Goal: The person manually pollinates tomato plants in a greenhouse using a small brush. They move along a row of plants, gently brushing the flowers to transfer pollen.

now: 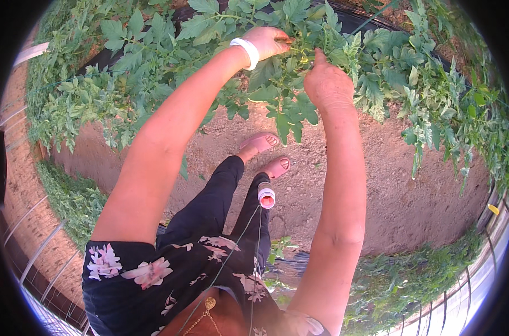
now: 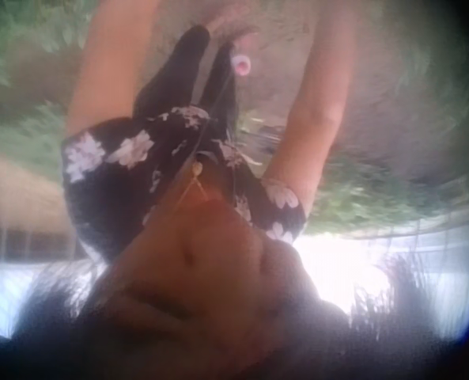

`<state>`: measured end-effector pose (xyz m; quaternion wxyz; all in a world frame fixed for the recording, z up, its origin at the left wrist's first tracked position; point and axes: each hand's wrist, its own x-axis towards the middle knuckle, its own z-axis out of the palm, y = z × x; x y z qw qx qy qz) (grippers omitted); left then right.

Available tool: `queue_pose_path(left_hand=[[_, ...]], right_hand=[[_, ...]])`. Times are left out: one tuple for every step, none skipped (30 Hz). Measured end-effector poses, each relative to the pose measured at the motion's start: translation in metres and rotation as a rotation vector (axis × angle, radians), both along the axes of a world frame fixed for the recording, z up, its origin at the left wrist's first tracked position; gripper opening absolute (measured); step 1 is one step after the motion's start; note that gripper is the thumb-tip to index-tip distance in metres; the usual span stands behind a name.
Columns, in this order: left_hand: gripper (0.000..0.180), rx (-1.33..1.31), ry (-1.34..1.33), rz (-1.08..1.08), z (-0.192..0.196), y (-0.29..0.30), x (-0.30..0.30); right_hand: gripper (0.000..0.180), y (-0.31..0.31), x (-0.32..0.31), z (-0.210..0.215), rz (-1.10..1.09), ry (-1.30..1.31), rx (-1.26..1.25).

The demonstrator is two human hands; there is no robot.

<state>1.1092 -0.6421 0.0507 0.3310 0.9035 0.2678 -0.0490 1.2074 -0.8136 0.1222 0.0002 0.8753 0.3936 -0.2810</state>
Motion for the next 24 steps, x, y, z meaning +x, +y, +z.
queue_pose_path(left_hand=[[0.033, 0.178, -0.051, -0.035, 0.007, -0.005, 0.003], [0.031, 0.346, -0.067, -0.071, 0.014, -0.010, 0.005], [0.026, 0.630, -0.113, -0.171, 0.020, -0.014, 0.009], [0.025, 0.667, -0.192, -0.269, 0.026, -0.016, 0.014], [0.024, 0.702, -0.262, -0.372, 0.031, -0.019, 0.021], [0.023, 0.734, -0.333, -0.475, 0.034, -0.020, 0.027], [0.018, 0.746, -0.354, -0.612, 0.034, -0.023, 0.036], [0.017, 0.760, -0.268, -0.699, 0.034, -0.024, 0.043], [0.016, 0.785, -0.240, -0.775, 0.032, -0.022, 0.049], [0.015, 0.810, -0.188, -0.858, 0.030, -0.019, 0.055], [0.015, 0.766, -0.252, -0.854, 0.028, -0.015, 0.057], [0.016, 0.807, -0.248, -0.848, 0.026, -0.012, 0.061], [0.017, 0.835, -0.199, -0.849, 0.023, -0.009, 0.064], [0.018, 0.858, -0.138, -0.851, 0.022, -0.007, 0.067], [0.018, 0.908, -0.077, -0.875, 0.021, -0.006, 0.070], [0.017, 0.905, -0.001, -0.901, 0.021, -0.005, 0.072], [0.016, 0.894, 0.089, -0.930, 0.021, -0.005, 0.073], [0.016, 0.881, 0.179, -0.958, 0.023, -0.006, 0.075], [0.015, 0.848, 0.248, -1.020, 0.024, -0.006, 0.077], [0.016, 0.824, 0.301, -1.020, 0.026, -0.008, 0.078], [0.016, 0.800, 0.348, -1.019, 0.028, -0.010, 0.078], [0.016, 0.770, 0.410, -1.021, 0.030, -0.011, 0.078], [0.016, 0.759, 0.440, -1.026, 0.032, -0.013, 0.079], [0.017, 0.742, 0.485, -1.036, 0.034, -0.015, 0.080]], right_hand=[[0.057, -0.001, 0.002, 0.000, -0.010, -0.001, -0.002], [0.057, -0.002, 0.004, -0.001, -0.018, 0.000, -0.010], [0.057, -0.002, 0.005, -0.001, -0.024, 0.002, -0.019], [0.057, -0.003, 0.006, -0.002, -0.032, 0.006, -0.019], [0.057, -0.003, 0.007, -0.002, -0.039, 0.007, -0.020], [0.057, -0.003, 0.008, -0.002, -0.047, 0.008, -0.013], [0.057, -0.003, 0.008, -0.002, -0.053, 0.014, -0.008], [0.058, -0.004, 0.008, -0.002, -0.057, 0.023, -0.008], [0.058, -0.004, 0.009, -0.001, -0.062, 0.034, -0.006], [0.059, -0.004, 0.010, -0.001, -0.068, 0.046, -0.003], [0.059, -0.003, 0.010, 0.000, -0.072, 0.044, -0.025], [0.060, -0.003, 0.011, 0.000, -0.067, 0.046, -0.035], [0.060, -0.002, 0.010, 0.001, -0.061, 0.046, -0.043], [0.060, -0.002, 0.010, 0.002, -0.056, 0.047, -0.050], [0.061, -0.002, 0.010, 0.002, -0.046, 0.046, -0.055], [0.061, -0.001, 0.009, 0.003, -0.045, 0.046, -0.056], [0.062, -0.001, 0.009, 0.003, -0.044, 0.047, -0.058], [0.062, 0.000, 0.009, 0.003, -0.044, 0.048, -0.060], [0.062, 0.000, 0.008, 0.003, -0.047, 0.048, -0.060], [0.061, 0.001, 0.008, 0.003, -0.049, 0.048, -0.061], [0.061, 0.001, 0.007, 0.003, -0.051, 0.049, -0.063], [0.061, 0.001, 0.005, 0.003, -0.050, 0.052, -0.065], [0.061, 0.002, 0.004, 0.003, -0.047, 0.053, -0.067], [0.061, 0.002, 0.003, 0.003, -0.044, 0.054, -0.069]])
